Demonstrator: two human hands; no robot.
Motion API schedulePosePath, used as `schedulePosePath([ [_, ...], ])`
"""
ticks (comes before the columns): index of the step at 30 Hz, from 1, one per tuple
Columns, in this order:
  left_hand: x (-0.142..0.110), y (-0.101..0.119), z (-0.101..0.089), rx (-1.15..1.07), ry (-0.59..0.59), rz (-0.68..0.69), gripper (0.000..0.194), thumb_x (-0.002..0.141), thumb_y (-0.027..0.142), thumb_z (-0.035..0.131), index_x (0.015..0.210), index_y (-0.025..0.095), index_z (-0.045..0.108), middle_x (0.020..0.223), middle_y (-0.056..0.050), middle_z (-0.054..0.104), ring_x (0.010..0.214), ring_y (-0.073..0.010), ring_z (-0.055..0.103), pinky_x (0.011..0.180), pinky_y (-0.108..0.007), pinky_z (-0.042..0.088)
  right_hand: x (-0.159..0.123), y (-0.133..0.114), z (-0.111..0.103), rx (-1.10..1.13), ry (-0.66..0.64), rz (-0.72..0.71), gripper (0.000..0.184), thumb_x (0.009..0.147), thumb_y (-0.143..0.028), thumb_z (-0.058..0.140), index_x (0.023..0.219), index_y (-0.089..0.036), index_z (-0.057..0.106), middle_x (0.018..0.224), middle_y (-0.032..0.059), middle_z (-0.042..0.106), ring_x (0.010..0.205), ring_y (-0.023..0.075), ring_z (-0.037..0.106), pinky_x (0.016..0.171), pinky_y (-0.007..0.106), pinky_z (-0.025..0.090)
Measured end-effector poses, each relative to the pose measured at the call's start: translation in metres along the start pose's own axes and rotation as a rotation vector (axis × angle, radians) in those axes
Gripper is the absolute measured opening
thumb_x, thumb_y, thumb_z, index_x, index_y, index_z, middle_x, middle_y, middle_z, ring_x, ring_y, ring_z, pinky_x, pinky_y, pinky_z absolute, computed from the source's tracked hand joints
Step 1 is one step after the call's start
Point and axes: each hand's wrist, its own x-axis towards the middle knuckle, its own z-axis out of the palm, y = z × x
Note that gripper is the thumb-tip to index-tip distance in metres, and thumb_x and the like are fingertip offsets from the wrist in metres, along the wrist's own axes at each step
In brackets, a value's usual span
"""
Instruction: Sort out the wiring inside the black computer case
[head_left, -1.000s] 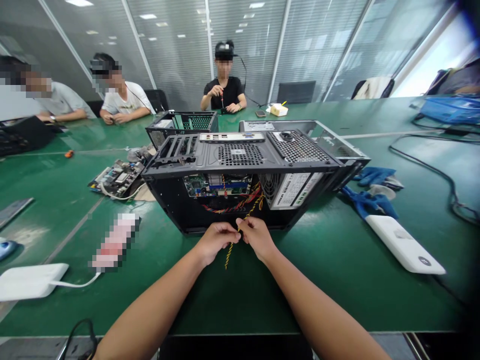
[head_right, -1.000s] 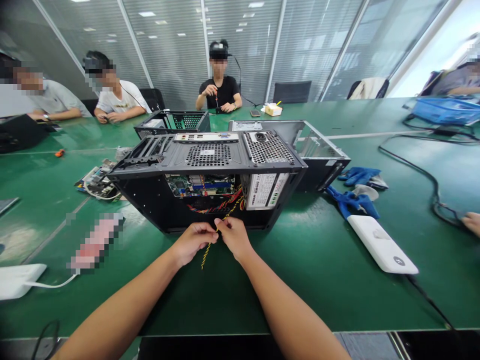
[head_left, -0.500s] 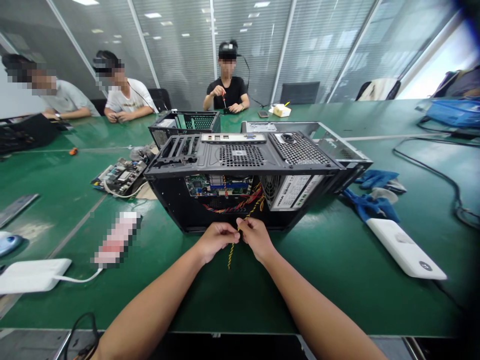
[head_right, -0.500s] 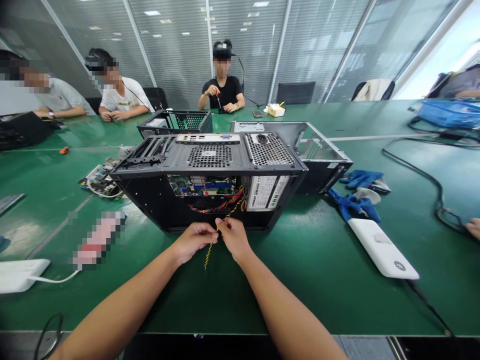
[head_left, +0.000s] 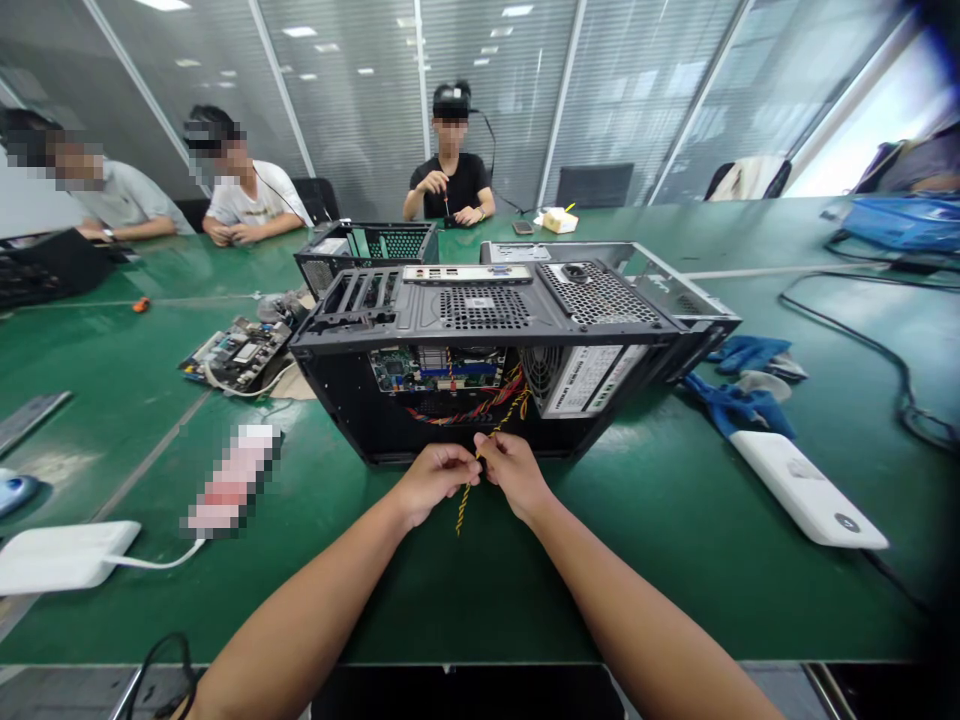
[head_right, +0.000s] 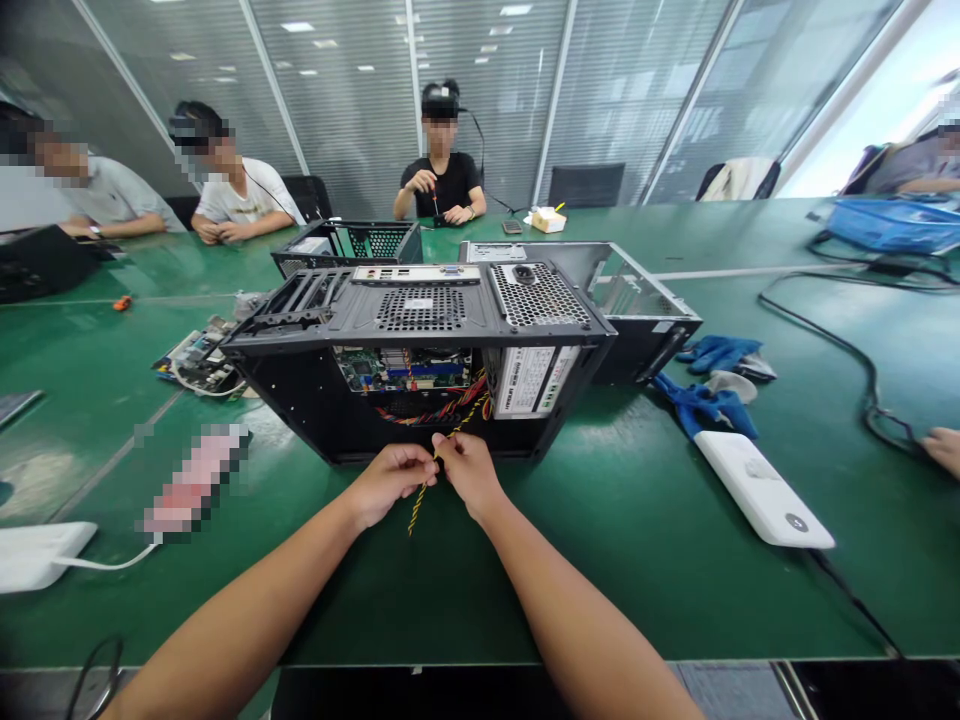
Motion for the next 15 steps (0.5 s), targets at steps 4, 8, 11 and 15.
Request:
schedulePosePath([
  [4, 0.0011, -0.0026, -0.0015, 0.013, -0.010, -0.001, 0.033, 0.069, 0.042, 0.078, 0.078, 0.011, 0.068, 0.067, -0.002, 0.067, 0.044, -0.0030, 0.037, 0.046, -0.021, 0.022, 0.0013, 0.0023, 0.0006, -0.013, -0.001, -0.010, 0.053, 0.068, -0.065, 0.072, 0.056, -0.022, 0.043, 0.043, -0.0080, 0.038, 0.040, 0.0068, 0.031, 0.042, 0.024, 0.023],
  [8, 0.0015, -0.0044, -0.0018, 0.005, -0.015, 0.007, 0.033, 0.070, 0.041, 0.079, 0.077, 0.011, 0.067, 0.066, -0.002, 0.066, 0.044, -0.0033, 0.037, 0.046, -0.021, 0.023, 0.0021, 0.0033, 0.0002, -0.052, -0.002, -0.031, 0.053, 0.070, -0.065, 0.070, 0.056, -0.022, 0.043, 0.044, -0.0076, 0.037, 0.042, 0.0076, 0.031, 0.042, 0.025, 0.024],
  [11, 0.0017, -0.0039, -0.0019, -0.003, -0.022, 0.006, 0.033, 0.069, 0.041, 0.079, 0.077, 0.011, 0.066, 0.066, -0.001, 0.066, 0.044, -0.0032, 0.037, 0.046, -0.021, 0.024, 0.0018, 0.0038, 0.0001, -0.082, 0.006, -0.052, 0.052, 0.072, -0.064, 0.069, 0.056, -0.022, 0.044, 0.045, -0.0068, 0.038, 0.043, 0.0083, 0.032, 0.044, 0.025, 0.026],
  [15, 0.0014, -0.0020, -0.0022, 0.002, -0.031, 0.008, 0.035, 0.070, 0.044, 0.079, 0.076, 0.012, 0.066, 0.066, -0.001, 0.066, 0.044, -0.0032, 0.038, 0.046, -0.021, 0.024, 0.0020, 0.0045, 0.0006, -0.114, 0.029, -0.094, 0.050, 0.075, -0.061, 0.068, 0.055, -0.021, 0.044, 0.047, -0.0058, 0.040, 0.046, 0.0090, 0.033, 0.045, 0.025, 0.027],
])
